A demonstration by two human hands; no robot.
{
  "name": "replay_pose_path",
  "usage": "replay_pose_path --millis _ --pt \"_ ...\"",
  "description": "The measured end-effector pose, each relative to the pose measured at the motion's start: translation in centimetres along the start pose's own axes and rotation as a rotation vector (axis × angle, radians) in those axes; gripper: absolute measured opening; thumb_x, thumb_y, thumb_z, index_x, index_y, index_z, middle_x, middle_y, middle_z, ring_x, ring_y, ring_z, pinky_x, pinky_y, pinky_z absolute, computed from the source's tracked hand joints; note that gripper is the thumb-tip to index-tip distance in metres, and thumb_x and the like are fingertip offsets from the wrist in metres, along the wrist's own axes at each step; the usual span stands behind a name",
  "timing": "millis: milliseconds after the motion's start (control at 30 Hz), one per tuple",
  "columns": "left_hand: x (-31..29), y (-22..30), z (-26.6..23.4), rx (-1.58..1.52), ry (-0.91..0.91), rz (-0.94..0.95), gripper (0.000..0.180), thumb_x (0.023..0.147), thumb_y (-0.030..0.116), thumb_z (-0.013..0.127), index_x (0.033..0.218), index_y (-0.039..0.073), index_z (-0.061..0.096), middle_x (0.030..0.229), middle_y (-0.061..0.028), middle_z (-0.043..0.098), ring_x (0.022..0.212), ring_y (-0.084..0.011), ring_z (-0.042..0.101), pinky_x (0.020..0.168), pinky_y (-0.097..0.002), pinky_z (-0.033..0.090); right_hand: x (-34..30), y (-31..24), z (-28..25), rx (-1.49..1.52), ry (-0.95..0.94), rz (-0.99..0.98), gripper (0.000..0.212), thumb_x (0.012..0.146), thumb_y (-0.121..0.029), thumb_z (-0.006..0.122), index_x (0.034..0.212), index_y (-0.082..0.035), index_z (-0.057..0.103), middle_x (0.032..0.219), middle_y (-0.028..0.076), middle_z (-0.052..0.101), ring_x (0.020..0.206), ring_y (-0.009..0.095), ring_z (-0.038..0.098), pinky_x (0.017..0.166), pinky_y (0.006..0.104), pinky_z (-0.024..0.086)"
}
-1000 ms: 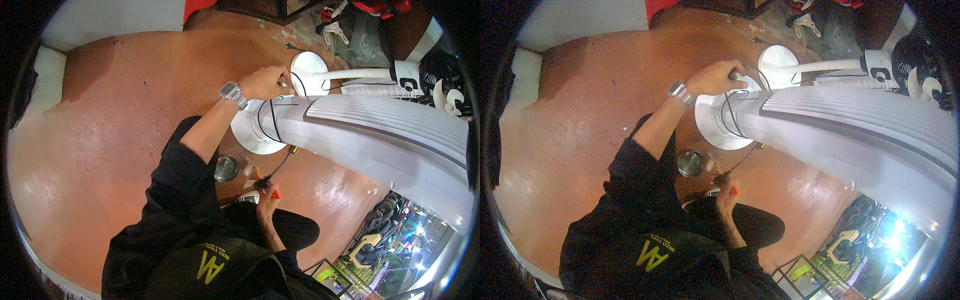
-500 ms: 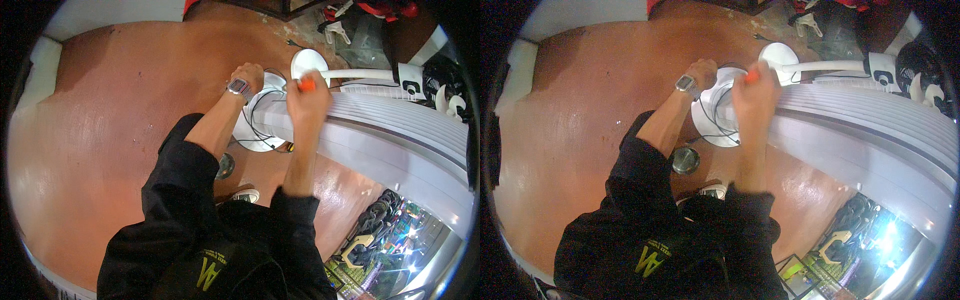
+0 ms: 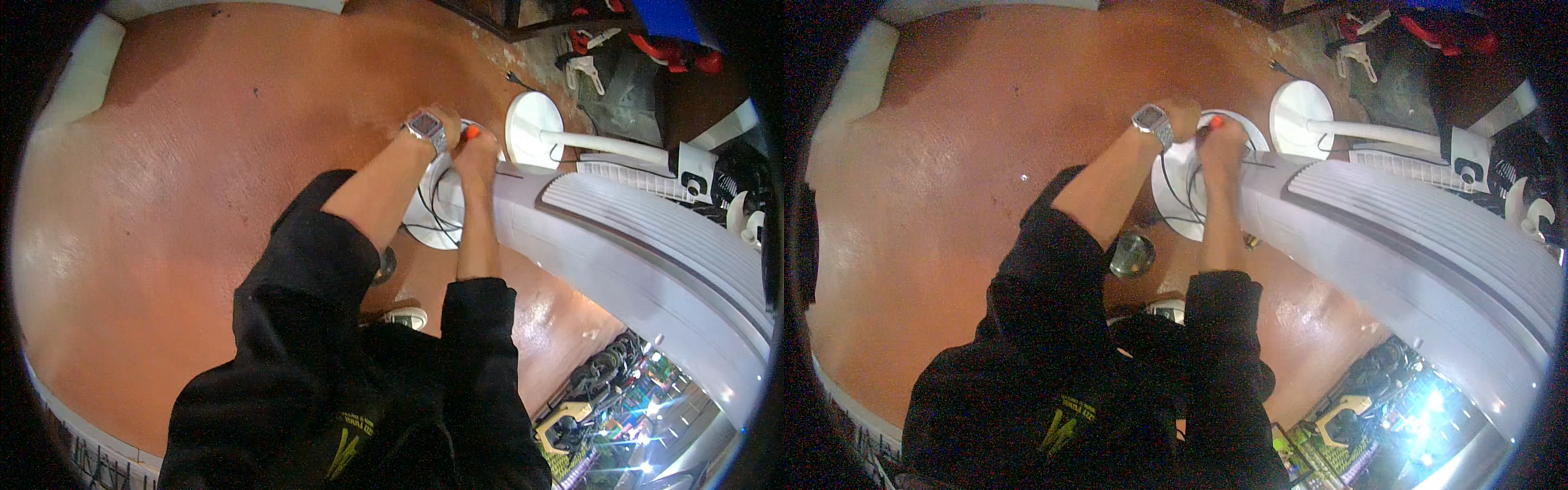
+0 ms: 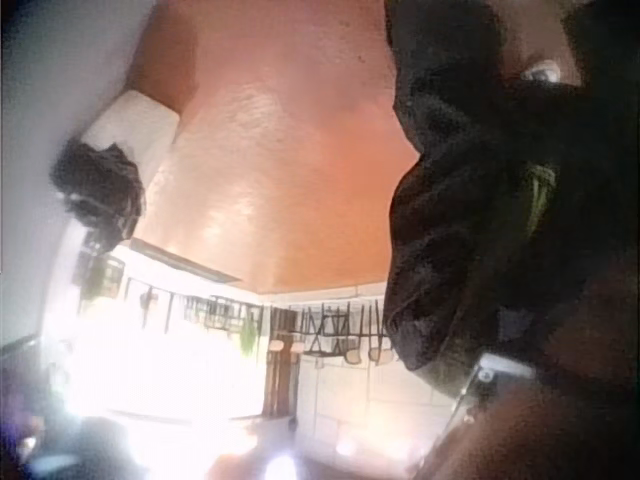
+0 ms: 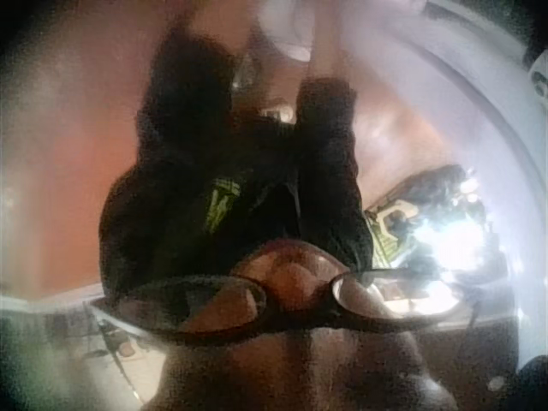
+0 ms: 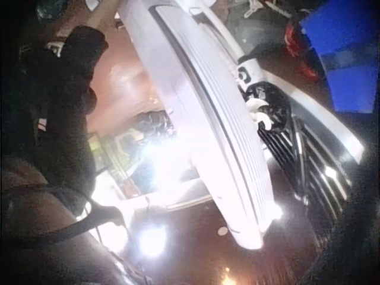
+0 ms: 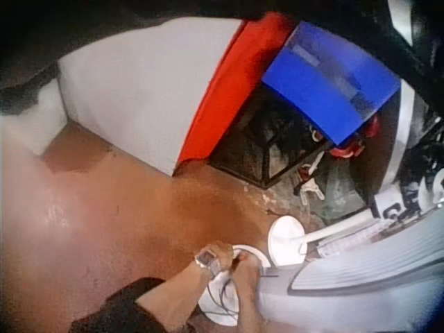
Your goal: The person uses a screwdriver to tighten screws on the base of a white tower fan. After securing the base, the person attaches the front grill to the fan head.
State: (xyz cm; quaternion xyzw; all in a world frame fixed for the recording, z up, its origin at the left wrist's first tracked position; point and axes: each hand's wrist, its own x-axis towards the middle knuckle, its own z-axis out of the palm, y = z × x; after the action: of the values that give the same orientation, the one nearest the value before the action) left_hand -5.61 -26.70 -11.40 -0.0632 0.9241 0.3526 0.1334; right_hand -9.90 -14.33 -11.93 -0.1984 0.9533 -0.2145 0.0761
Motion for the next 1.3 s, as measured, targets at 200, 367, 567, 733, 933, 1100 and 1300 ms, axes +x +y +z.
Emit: replay_pose_path --millis 200,367,567,733,933,1100,1300 --pt "0.9 -0.3 -0.2 0.211 -0.094 0.073 0.026 0.079 0.015 0.056 0.093 -0.001 0.07 0.1 -0.0237 0.066 0.091 -0.0329 0.068 0.074 -0.0424 0.055 -1.2 3.3 1.1 0.15 -0.355 0.204 0.015 0.069 -0.009 0.063 0.081 -0.001 0.068 0.083 0.025 0.065 0.074 0.039 0.064 0.067 0.0436 0.05" --pt "1.5 -1.2 1.0 0.092 0.097 -0.034 0.026 0.074 0.015 0.063 0.095 0.0 0.069 0.099 -0.0224 0.067 0.089 -0.0337 0.067 0.075 -0.0422 0.055 -0.4 1.4 -0.3 -0.205 -0.014 -0.074 0.02 0.068 -0.009 0.059 0.083 -0.002 0.07 0.08 0.026 0.064 0.075 0.04 0.063 0.068 0.0448 0.05" --pt "0.0 -0.2 -0.8 -0.023 0.023 -0.056 0.027 0.078 0.018 0.061 0.097 -0.001 0.068 0.102 -0.0239 0.066 0.095 -0.0349 0.066 0.081 -0.0427 0.054 0.0 2.5 1.9 0.211 -0.303 0.237 0.014 0.073 -0.01 0.059 0.072 0.001 0.067 0.074 0.026 0.064 0.07 0.041 0.064 0.065 0.0444 0.05" --pt "0.9 -0.7 -0.6 -0.028 -0.005 -0.065 0.025 0.08 0.012 0.057 0.098 -0.001 0.068 0.104 -0.0238 0.065 0.097 -0.0346 0.065 0.082 -0.0426 0.053 -2.6 2.6 2.8 -0.162 -0.193 -0.104 0.023 0.072 -0.016 0.063 0.085 0.003 0.068 0.082 0.028 0.064 0.08 0.04 0.065 0.072 0.0452 0.051" --pt "0.6 -1.2 -0.2 0.106 0.004 0.022 0.03 0.084 0.016 0.05 0.102 -0.001 0.067 0.107 -0.0224 0.065 0.097 -0.0339 0.065 0.08 -0.0432 0.053 -3.0 0.9 -0.7 -0.009 -0.248 -0.366 0.018 0.071 -0.006 0.062 0.086 -0.005 0.072 0.086 0.021 0.066 0.078 0.037 0.064 0.075 0.0412 0.05" --pt "0.5 0.3 -1.1 0.068 -0.192 0.015 0.027 0.078 0.012 0.054 0.097 -0.001 0.069 0.105 -0.0229 0.065 0.095 -0.0354 0.066 0.078 -0.0448 0.054 -10.7 6.1 -0.2 -0.308 -0.435 -0.385 0.018 0.068 0.0 0.064 0.085 -0.002 0.068 0.09 0.024 0.063 0.081 0.039 0.062 0.075 0.043 0.05" --pt "0.6 0.8 -0.3 -0.011 -0.212 -0.096 0.029 0.074 0.01 0.056 0.097 -0.002 0.069 0.104 -0.024 0.065 0.095 -0.0362 0.066 0.077 -0.0456 0.054 -17.4 6.6 -3.3 0.247 -0.077 -0.486 0.018 0.068 0.001 0.071 0.084 0.0 0.062 0.084 0.02 0.059 0.068 0.036 0.061 0.066 0.0383 0.051"
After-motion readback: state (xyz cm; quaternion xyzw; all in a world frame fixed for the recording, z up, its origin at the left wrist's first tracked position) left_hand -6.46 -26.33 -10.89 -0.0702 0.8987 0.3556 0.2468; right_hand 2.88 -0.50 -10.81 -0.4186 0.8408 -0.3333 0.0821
